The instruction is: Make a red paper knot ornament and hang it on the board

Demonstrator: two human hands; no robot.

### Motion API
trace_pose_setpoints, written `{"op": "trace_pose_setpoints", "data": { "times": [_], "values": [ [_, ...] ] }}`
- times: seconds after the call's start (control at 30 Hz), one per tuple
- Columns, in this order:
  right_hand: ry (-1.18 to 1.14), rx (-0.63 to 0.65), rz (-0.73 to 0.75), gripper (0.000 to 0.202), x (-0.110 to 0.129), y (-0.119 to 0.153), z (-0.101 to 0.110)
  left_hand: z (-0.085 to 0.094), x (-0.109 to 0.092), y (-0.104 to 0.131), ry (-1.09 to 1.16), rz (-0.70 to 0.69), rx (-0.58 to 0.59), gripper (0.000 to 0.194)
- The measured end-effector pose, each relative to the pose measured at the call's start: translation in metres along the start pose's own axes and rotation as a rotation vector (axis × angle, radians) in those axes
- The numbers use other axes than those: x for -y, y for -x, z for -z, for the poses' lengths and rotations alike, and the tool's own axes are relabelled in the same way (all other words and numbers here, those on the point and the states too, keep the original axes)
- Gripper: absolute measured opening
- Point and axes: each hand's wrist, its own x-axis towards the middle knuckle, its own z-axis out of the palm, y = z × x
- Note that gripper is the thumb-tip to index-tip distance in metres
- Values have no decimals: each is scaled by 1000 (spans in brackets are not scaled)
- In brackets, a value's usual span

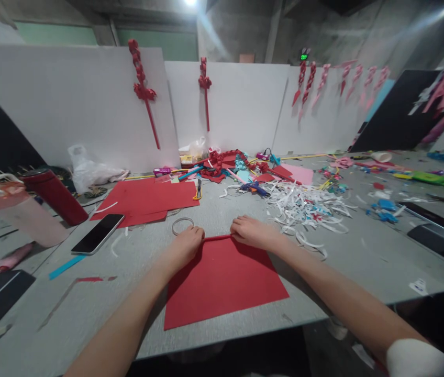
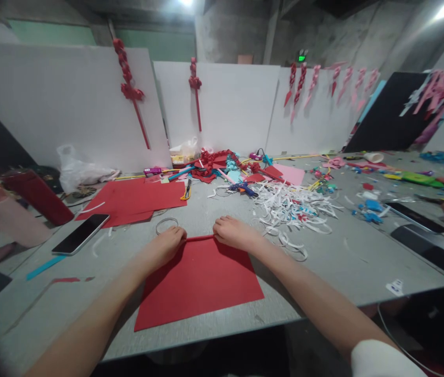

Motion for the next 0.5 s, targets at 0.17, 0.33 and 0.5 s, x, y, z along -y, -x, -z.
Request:
{"op": "trace_pose_setpoints", "data": {
  "times": [0.17, 0.33, 0.5],
  "values": [
    [-26, 57, -20, 18, 1, 1, 3, 2, 3, 3, -14, -24, -6, 30],
    [-34, 60, 12, 21, -1, 4, 4, 3, 7, 5, 18, -48, 4, 32],
    [8, 23, 113, 25, -2, 6, 2, 1, 11, 4, 16, -37, 14, 30]
  ]
}}
